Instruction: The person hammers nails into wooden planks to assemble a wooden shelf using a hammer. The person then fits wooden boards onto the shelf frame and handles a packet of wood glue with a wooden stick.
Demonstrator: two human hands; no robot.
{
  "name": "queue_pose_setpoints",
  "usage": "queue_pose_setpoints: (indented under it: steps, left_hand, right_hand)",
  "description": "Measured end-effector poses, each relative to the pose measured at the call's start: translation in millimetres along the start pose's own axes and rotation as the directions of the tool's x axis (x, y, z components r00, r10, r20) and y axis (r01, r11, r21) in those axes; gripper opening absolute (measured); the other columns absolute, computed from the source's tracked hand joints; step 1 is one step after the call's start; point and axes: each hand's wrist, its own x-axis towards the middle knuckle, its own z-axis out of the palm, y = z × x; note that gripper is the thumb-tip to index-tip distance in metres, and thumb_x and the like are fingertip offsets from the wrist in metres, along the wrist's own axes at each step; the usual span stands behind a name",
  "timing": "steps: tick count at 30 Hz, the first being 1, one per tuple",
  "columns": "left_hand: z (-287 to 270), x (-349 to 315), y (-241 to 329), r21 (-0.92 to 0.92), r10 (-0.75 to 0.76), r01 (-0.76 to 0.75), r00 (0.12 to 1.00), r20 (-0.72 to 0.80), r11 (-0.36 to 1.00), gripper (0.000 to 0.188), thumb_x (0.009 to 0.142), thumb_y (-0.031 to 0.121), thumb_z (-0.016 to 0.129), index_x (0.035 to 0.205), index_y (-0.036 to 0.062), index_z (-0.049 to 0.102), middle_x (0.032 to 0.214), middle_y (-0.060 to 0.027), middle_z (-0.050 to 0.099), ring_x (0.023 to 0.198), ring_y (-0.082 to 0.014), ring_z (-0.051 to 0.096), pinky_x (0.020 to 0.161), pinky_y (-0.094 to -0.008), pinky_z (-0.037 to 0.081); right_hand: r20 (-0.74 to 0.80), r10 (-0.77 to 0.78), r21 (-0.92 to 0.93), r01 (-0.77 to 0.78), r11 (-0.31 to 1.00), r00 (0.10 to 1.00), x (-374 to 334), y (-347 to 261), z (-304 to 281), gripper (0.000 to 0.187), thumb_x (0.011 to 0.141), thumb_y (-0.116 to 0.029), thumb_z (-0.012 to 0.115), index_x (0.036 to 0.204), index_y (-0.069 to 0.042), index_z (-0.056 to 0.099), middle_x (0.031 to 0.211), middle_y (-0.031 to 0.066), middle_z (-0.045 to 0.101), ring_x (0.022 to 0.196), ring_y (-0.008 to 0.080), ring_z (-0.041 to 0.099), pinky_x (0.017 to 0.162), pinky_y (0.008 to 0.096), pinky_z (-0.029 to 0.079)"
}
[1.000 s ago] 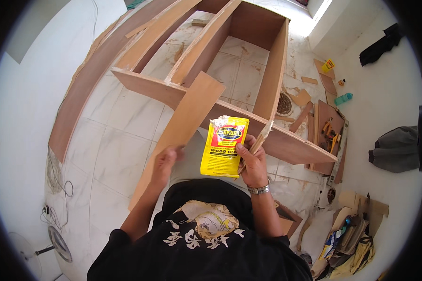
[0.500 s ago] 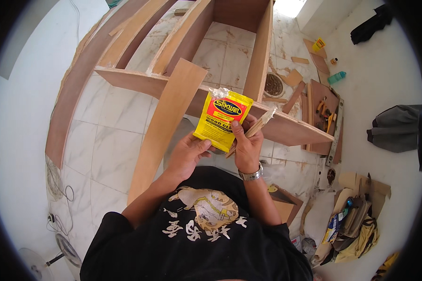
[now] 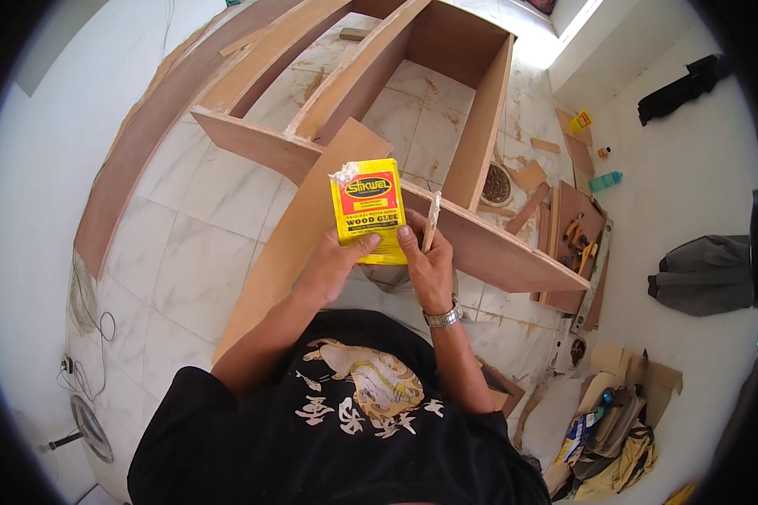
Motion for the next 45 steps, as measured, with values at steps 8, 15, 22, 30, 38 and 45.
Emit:
queue_pose_setpoints:
  steps: [8,15,22,30,38,45]
  left_hand:
    - [-8.4,20.3,-14.0,0.066,0.126,-0.121,0.99,-0.068,0.99,0.023,0.093,0.014,0.072,0.113,0.0035,0.07,0.106,-0.0061,0.074,0.093,-0.0111,0.068,0.083,-0.0282,0.054]
    - [19.4,76.7,-45.1,0.016,0.027,-0.029,0.988,0.149,0.999,0.024,0.093,0.012,0.071,0.115,0.0029,0.069,0.108,-0.0071,0.073,0.097,-0.0139,0.069,0.087,-0.0295,0.054]
    - [33.5,52.1,-74.5,-0.044,-0.184,0.188,0.979,0.089,0.981,0.024,0.09,0.018,0.075,0.109,0.0049,0.069,0.097,-0.0043,0.071,0.085,-0.0119,0.066,0.075,-0.027,0.054]
    - [43.4,47.4,-81.8,-0.126,-0.308,0.311,0.95,0.042,0.942,0.018,0.088,0.017,0.078,0.101,0.0069,0.072,0.088,-0.0018,0.071,0.071,-0.0085,0.063,0.065,-0.0238,0.051]
    - [44.9,59.4,-75.5,-0.018,-0.366,0.38,0.901,0.232,0.925,0.026,0.097,0.026,0.067,0.111,0.0048,0.069,0.093,-0.0052,0.073,0.073,-0.0129,0.067,0.068,-0.0277,0.055]
    - [75.0,47.4,-85.3,-0.217,-0.317,0.364,0.922,0.222,0.906,0.024,0.098,0.024,0.065,0.114,0.0059,0.067,0.096,-0.0046,0.069,0.08,-0.0154,0.064,0.067,-0.0321,0.052]
  right_hand:
    - [0.051,0.233,-0.02,-0.233,0.972,0.971,-12.8,18.8,-1.7,0.02,0.093,-0.019,0.073,0.098,0.0,0.067,0.082,-0.0009,0.065,0.06,0.004,0.055,0.049,0.0196,0.04]
    - [-0.176,0.333,0.201,-0.298,0.933,0.926,-15.9,24.0,-38.5,0.019,0.094,-0.018,0.071,0.1,-0.001,0.065,0.078,0.0022,0.065,0.056,0.0061,0.054,0.043,0.0192,0.035]
    - [-0.321,0.304,0.198,-0.251,0.948,0.897,-23.2,50.8,-57.4,0.019,0.091,-0.011,0.074,0.102,0.001,0.064,0.08,0.0036,0.066,0.057,0.0074,0.056,0.043,0.0188,0.036]
    - [-0.339,0.335,0.307,-0.233,0.923,0.879,-36.0,53.7,-54.0,0.019,0.087,-0.008,0.076,0.1,0.0,0.065,0.072,-0.0003,0.062,0.053,0.0045,0.049,0.046,0.0196,0.035]
    - [-0.416,0.262,0.194,-0.196,0.961,0.871,-36.6,39.1,-67.3,0.014,0.089,-0.008,0.074,0.097,0.0,0.065,0.072,-0.0008,0.061,0.052,0.0044,0.047,0.045,0.0208,0.034]
    - [-0.47,0.338,0.335,-0.189,0.923,0.815,-46.7,35.0,-41.6,0.016,0.089,-0.009,0.075,0.096,-0.001,0.064,0.072,0.002,0.062,0.052,0.0068,0.051,0.042,0.0196,0.032]
